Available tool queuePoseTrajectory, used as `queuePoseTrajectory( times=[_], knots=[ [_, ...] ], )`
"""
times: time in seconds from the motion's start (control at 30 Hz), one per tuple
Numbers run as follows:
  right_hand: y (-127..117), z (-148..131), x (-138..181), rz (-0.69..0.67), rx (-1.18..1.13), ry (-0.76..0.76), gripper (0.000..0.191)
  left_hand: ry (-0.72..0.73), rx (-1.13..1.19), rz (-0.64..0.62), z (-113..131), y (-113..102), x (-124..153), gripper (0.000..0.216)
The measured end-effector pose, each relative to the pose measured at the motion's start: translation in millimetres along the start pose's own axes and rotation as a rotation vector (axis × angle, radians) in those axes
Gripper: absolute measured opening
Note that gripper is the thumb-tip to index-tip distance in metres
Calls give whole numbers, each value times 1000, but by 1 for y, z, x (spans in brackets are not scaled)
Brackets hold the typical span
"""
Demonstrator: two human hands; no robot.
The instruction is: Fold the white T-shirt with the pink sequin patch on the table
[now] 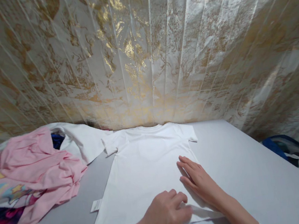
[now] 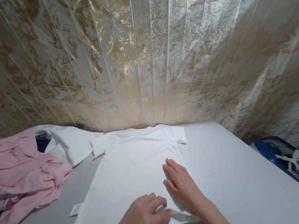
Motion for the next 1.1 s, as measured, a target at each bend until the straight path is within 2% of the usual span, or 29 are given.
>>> queuePoseTrajectory(
  times=[0.13, 0.27, 0.33, 0.43, 0.57, 0.63, 0.73, 0.87, 1.0, 1.1],
  knots=[
    [-24, -7, -3, -99, -147, 68, 35, 43, -63, 58, 2, -6, 1, 15],
    [-47, -41, 2, -296, -322, 68, 17, -76, -61, 78, -7, -9, -1, 8],
    [-51, -56, 7, -351, -288, 26, 22, -113, -72, 49, -10, -7, 0, 4],
    [-48, -59, 12, -281, -158, -6, 32, -141, -50, 22, -12, -6, 5, 10],
    [-54, -46, 19, 8, -119, -90, 32, -233, 30, 59, -23, -18, 16, 13],
    [-56, -41, 27, 79, -70, -177, 31, -224, -39, 37, -27, -22, 21, 12],
    [-53, -34, 41, 44, -15, -225, 34, -163, -140, -27, -25, -22, 29, 19],
    [-55, -25, 53, -4, 29, -174, 46, -148, -95, -79, -19, -24, 41, 16],
    [-61, -27, 58, -71, 49, -207, 48, -117, -92, -70, -16, -34, 52, 18],
    [-66, -29, 59, -100, 44, -253, 50, -92, -106, -5, -17, -46, 54, 17]
  ],
)
Point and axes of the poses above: each hand's wrist, its own x-axis away from the middle knuckle, its own y-axis out of the palm, z = x × y, the point moved 7 cm from there along -x, towards the middle knuckle, and after that the axes turned 10 degrees about z, right-handed, at the moved point
